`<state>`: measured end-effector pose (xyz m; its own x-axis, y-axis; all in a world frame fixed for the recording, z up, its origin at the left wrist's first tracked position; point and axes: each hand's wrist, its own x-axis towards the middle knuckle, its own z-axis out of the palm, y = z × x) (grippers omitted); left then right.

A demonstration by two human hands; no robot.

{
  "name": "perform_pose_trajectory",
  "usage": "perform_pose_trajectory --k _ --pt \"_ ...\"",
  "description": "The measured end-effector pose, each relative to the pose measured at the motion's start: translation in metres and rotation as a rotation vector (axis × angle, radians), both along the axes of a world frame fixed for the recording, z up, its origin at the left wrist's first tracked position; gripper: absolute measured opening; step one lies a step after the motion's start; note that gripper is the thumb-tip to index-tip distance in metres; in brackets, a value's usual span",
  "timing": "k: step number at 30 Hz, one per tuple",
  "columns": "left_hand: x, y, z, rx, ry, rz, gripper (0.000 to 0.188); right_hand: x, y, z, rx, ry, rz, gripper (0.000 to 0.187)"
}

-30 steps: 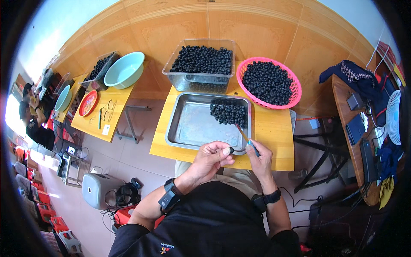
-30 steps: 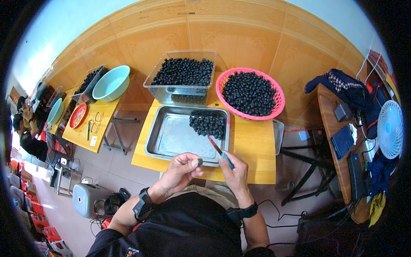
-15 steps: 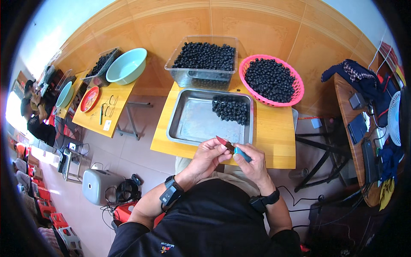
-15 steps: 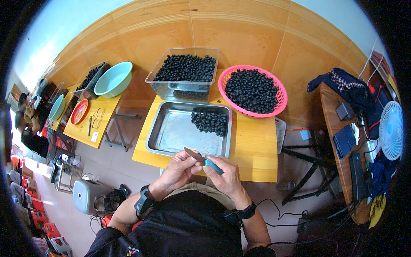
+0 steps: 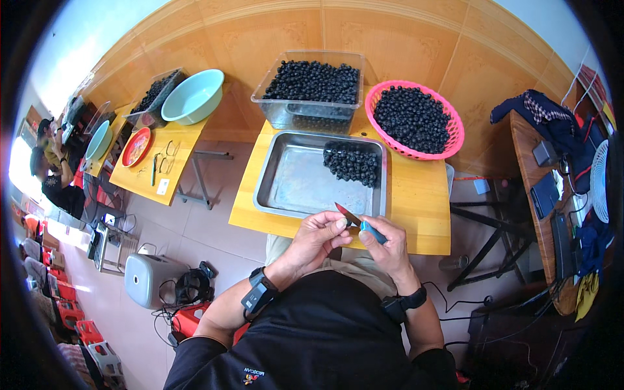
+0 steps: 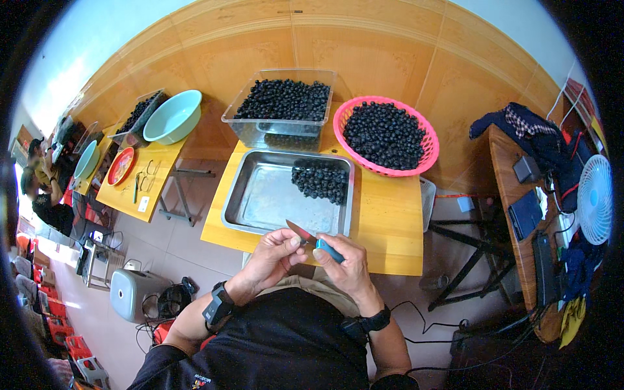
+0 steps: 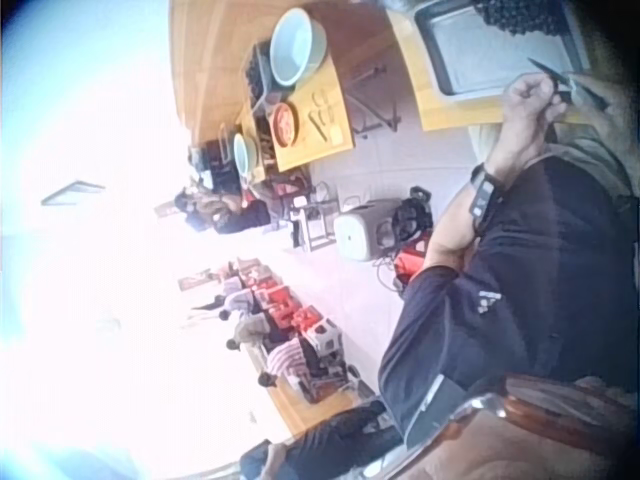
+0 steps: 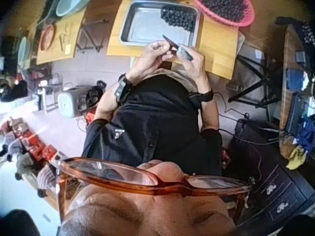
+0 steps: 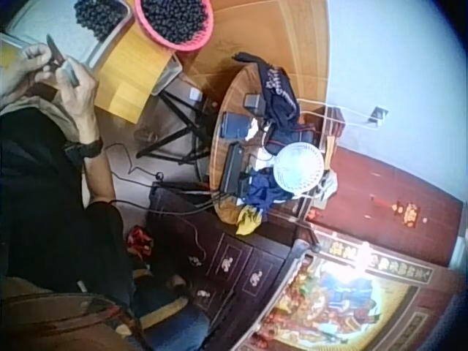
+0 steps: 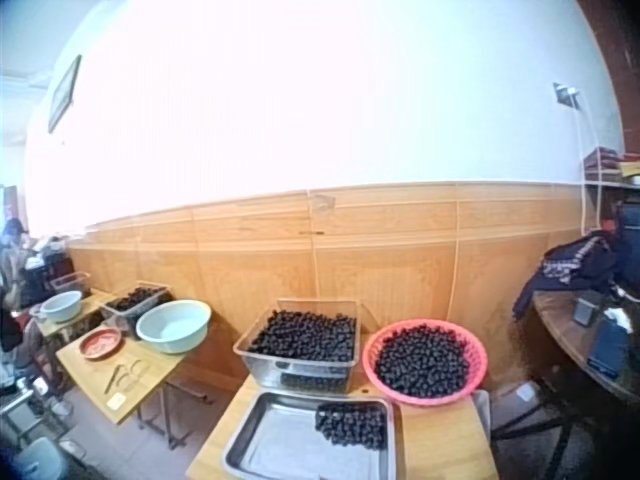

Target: Sorting and trimming berries with a small knife.

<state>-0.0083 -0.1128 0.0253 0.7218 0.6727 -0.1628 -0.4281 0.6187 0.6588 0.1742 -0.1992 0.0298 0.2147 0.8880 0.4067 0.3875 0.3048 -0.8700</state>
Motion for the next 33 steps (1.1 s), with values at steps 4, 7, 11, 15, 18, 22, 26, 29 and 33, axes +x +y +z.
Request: perform_pose_trajectory --k 4,7,11,15,18,22,26,29,33 --pt "0.002 0.001 -0.01 0.046 0.027 -0.035 0.013 -0.001 0.003 0.001 0.045 -0.026 0.045 0.039" --pt "0.002 0.002 -0.007 0.07 0.087 -0.084 0.015 -0.005 0.006 -0.001 0.071 0.009 0.065 0.036" --pt "0.002 0.004 -0.008 0.042 0.118 -0.1 0.015 -0.003 0.009 -0.005 0.018 -0.04 0.097 0.033" --pt "0.0 0.006 -0.011 0.026 0.113 -0.093 0.015 0.006 0.018 0.005 0.029 -0.117 -0.044 0.027" --pt "0.001 0.005 -0.01 0.174 0.293 -0.033 0.014 0.037 0.047 0.019 0.078 -0.083 -0.259 0.024" --pt "0.004 0.005 -0.013 0.538 0.432 0.026 0.012 0.102 0.104 0.035 0.184 -0.323 -0.57 0.029" --pt "0.013 0.016 -0.007 0.81 0.616 0.072 0.015 0.131 0.118 0.013 0.196 -0.333 -0.715 0.033" --pt "0.02 0.034 0.003 1.01 0.757 0.106 0.016 0.111 0.098 -0.009 0.119 -0.221 -0.647 0.034" --pt "0.043 0.059 0.001 1.311 0.868 0.125 0.018 0.093 0.069 -0.044 0.035 -0.122 -0.61 0.033"
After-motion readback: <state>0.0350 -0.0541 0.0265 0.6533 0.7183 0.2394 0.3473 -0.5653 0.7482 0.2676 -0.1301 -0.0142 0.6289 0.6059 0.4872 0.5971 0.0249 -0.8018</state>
